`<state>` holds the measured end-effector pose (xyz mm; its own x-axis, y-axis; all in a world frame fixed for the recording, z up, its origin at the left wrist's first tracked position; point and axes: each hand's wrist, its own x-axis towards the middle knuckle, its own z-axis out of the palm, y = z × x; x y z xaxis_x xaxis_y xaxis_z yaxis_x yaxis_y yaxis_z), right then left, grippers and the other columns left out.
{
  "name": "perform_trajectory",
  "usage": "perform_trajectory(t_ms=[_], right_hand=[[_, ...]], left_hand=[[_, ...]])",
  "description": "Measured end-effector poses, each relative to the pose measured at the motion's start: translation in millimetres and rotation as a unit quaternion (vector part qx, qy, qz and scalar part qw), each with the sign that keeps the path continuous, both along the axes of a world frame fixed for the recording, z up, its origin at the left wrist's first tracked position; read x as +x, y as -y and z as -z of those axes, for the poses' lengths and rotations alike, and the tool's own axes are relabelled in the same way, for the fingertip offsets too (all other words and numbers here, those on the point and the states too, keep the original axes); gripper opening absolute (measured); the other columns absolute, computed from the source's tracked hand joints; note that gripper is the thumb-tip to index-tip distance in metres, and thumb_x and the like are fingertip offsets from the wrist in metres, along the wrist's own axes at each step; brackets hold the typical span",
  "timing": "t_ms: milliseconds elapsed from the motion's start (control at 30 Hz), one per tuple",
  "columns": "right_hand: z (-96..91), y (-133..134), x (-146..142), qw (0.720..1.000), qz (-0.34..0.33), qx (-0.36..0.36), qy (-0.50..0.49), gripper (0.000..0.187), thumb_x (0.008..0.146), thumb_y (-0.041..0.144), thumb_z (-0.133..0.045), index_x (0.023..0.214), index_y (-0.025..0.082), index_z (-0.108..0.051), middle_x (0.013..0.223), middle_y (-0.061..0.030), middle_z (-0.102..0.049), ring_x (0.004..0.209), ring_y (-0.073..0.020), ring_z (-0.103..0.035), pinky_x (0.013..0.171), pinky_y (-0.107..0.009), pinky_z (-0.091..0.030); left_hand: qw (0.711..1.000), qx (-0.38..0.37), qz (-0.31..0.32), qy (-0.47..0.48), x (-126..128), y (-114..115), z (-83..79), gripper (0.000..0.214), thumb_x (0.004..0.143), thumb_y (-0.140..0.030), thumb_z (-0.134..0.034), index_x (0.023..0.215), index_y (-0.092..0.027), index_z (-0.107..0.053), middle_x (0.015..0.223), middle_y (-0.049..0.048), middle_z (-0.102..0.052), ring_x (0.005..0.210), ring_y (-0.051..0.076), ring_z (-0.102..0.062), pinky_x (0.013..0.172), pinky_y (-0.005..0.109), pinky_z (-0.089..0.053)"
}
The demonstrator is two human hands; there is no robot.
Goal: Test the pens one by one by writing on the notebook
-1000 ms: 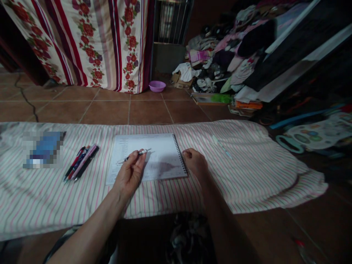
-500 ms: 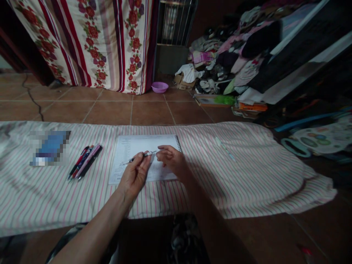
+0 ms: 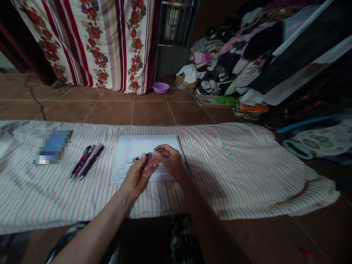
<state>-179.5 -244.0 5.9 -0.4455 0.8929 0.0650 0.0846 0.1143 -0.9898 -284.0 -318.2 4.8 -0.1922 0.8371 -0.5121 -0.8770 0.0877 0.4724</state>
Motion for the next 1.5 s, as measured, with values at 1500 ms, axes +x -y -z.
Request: perform_trajectory(t_ms=[1500], right_hand=[[9.0,8.0,-13.2,0.994,-0.091,-0.059,-0.004,0.016,0.069,0.024,-0.058,0.081,0.018,-0.067,0.055,0.0043,-0.062,0.051,-0.0088,-0.059,0.054,-0.023,-0.049]], left_hand=[[0.621,0.093,0.045,-0.777,-41.6,22.1,15.5,0.016,0.076,-0.024,-0.061,0.091,-0.025,-0.067,0.074,0.0009,-0.063,0.057,0.012,-0.052,0.061,0.022,-0.038]])
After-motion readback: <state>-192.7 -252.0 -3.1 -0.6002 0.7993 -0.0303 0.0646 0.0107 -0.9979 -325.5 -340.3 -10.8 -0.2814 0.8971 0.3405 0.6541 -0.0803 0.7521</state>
